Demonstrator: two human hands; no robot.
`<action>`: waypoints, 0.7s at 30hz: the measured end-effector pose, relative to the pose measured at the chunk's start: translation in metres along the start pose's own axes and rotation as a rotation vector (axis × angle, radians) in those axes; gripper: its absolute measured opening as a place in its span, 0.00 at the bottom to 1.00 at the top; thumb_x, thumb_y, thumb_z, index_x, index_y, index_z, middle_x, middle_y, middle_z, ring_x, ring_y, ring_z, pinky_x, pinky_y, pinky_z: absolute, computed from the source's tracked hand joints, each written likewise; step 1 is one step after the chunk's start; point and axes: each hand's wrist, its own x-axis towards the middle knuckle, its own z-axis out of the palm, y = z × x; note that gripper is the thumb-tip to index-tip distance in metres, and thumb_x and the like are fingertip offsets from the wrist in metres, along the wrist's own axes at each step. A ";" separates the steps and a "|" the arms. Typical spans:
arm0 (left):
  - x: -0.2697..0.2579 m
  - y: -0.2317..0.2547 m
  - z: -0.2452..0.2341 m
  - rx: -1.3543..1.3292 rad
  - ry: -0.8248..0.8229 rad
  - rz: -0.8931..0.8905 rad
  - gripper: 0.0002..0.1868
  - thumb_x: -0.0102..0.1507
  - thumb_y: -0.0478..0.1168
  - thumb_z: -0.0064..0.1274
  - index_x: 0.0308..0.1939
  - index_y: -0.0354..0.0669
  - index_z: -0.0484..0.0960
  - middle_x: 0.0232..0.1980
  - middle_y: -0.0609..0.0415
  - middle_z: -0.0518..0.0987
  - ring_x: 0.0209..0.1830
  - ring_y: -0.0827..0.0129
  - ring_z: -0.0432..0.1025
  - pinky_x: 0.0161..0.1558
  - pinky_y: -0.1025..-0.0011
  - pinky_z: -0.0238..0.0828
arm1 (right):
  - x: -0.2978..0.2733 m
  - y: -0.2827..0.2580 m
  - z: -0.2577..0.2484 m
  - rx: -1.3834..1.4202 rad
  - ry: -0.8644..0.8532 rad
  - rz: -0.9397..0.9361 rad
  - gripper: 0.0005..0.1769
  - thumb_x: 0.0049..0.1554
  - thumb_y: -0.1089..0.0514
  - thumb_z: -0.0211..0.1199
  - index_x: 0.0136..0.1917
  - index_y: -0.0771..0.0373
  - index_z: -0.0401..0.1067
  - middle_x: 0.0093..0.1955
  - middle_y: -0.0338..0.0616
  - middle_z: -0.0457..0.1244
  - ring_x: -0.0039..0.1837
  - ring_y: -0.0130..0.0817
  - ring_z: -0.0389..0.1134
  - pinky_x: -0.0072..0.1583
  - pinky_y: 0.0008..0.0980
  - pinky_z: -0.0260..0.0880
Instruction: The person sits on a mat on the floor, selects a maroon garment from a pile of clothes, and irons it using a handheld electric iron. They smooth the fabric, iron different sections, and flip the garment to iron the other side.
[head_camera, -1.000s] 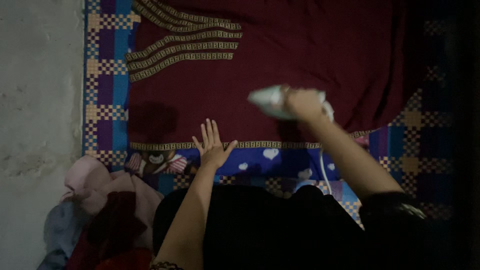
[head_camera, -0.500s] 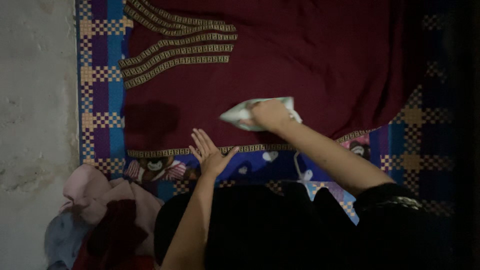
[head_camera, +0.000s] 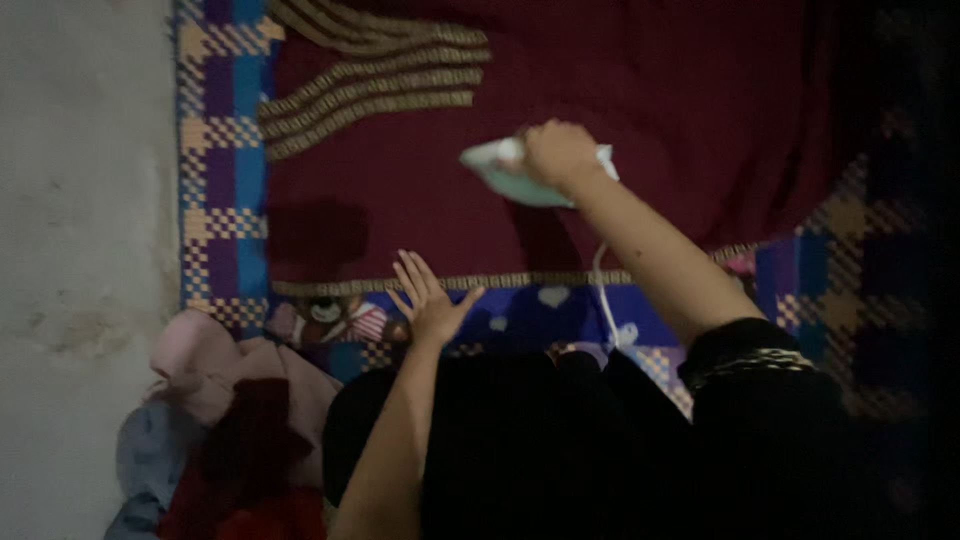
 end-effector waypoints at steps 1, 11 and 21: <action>-0.001 -0.001 0.002 0.003 -0.014 -0.006 0.79 0.52 0.84 0.47 0.77 0.39 0.14 0.83 0.45 0.13 0.82 0.53 0.09 0.76 0.39 0.09 | -0.016 -0.006 0.004 -0.003 -0.006 -0.066 0.35 0.58 0.24 0.55 0.56 0.54 0.79 0.42 0.53 0.71 0.43 0.49 0.74 0.44 0.50 0.75; 0.003 -0.005 0.008 0.000 -0.013 -0.028 0.78 0.51 0.85 0.46 0.78 0.43 0.14 0.82 0.48 0.12 0.82 0.54 0.08 0.76 0.39 0.09 | -0.159 0.100 -0.002 -0.131 -0.341 0.233 0.46 0.55 0.17 0.45 0.71 0.48 0.68 0.45 0.53 0.71 0.45 0.46 0.75 0.47 0.51 0.77; -0.003 -0.025 0.023 0.003 0.063 0.063 0.71 0.56 0.81 0.45 0.80 0.45 0.20 0.84 0.49 0.17 0.83 0.52 0.12 0.77 0.39 0.13 | -0.180 0.119 0.043 -0.043 -0.121 0.218 0.45 0.56 0.18 0.51 0.67 0.55 0.73 0.43 0.56 0.71 0.46 0.53 0.75 0.49 0.55 0.74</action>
